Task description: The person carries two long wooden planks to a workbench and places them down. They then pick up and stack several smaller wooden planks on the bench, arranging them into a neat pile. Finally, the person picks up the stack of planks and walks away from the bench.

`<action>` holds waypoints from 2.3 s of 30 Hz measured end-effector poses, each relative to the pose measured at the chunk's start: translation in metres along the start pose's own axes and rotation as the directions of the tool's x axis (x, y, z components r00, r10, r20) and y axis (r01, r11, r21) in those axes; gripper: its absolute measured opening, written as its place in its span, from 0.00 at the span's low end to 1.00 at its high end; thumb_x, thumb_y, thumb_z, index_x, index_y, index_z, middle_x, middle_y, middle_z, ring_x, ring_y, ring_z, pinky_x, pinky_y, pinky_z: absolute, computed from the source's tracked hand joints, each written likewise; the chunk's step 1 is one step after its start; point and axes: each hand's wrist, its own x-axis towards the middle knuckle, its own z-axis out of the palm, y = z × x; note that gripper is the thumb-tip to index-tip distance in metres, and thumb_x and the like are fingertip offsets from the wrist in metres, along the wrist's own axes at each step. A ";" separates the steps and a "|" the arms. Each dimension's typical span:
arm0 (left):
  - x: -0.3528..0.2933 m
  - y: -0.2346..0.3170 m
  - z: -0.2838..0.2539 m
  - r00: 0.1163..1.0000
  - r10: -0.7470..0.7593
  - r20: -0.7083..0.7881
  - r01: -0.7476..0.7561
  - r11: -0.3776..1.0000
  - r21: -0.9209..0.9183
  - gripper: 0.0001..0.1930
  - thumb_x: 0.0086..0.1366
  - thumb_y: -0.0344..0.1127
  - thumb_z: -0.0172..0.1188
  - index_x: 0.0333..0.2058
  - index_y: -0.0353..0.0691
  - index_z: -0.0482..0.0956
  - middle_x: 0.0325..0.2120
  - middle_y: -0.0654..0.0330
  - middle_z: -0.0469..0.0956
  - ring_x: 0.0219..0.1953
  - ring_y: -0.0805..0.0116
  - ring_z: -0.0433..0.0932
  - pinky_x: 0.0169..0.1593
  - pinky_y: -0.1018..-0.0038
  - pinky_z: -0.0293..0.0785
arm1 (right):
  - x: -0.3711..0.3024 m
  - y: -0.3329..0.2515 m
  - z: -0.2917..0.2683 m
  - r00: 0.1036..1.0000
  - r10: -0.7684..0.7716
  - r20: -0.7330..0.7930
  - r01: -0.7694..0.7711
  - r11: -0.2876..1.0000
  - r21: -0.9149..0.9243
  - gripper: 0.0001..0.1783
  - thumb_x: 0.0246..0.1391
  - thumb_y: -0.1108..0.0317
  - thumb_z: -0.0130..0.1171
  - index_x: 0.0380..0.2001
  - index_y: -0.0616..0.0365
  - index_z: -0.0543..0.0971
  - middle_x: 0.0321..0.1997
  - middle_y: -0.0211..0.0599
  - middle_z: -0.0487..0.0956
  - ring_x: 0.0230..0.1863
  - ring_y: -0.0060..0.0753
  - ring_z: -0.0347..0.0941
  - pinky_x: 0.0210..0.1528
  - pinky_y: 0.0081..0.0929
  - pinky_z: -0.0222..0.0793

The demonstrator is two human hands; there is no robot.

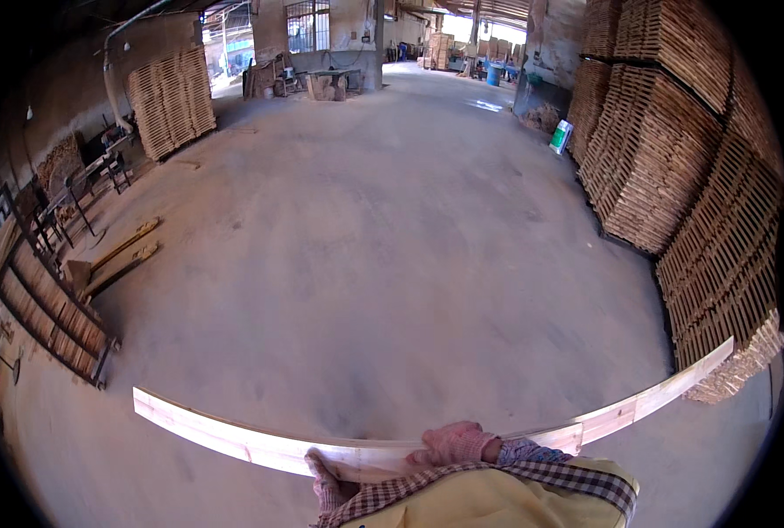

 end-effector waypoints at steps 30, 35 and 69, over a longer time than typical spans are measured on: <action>0.597 0.266 0.603 1.000 -0.001 0.023 -0.004 0.979 0.202 0.51 0.59 0.75 0.55 0.66 0.36 0.59 0.59 0.49 0.69 0.59 0.49 0.71 0.62 0.50 0.70 | 0.551 0.060 -0.660 0.995 -0.080 -0.057 0.088 0.984 0.154 0.49 0.55 0.22 0.38 0.54 0.60 0.73 0.49 0.56 0.80 0.55 0.53 0.75 0.59 0.44 0.67; 0.700 0.329 0.732 1.000 -0.006 -0.013 0.009 0.969 0.247 0.49 0.60 0.74 0.55 0.65 0.36 0.61 0.58 0.49 0.71 0.58 0.50 0.73 0.61 0.52 0.72 | 0.641 0.050 -0.783 0.997 0.060 -0.056 -0.053 0.992 0.111 0.49 0.55 0.21 0.39 0.54 0.57 0.74 0.47 0.55 0.81 0.53 0.54 0.76 0.57 0.45 0.68; 1.322 0.642 1.434 0.994 -0.006 0.106 -0.020 0.968 0.248 0.48 0.61 0.73 0.56 0.64 0.34 0.63 0.61 0.53 0.69 0.58 0.57 0.71 0.63 0.57 0.69 | 1.276 0.095 -1.554 0.995 -0.019 -0.094 0.028 0.996 0.089 0.45 0.57 0.23 0.41 0.52 0.56 0.75 0.46 0.56 0.81 0.51 0.56 0.77 0.54 0.49 0.69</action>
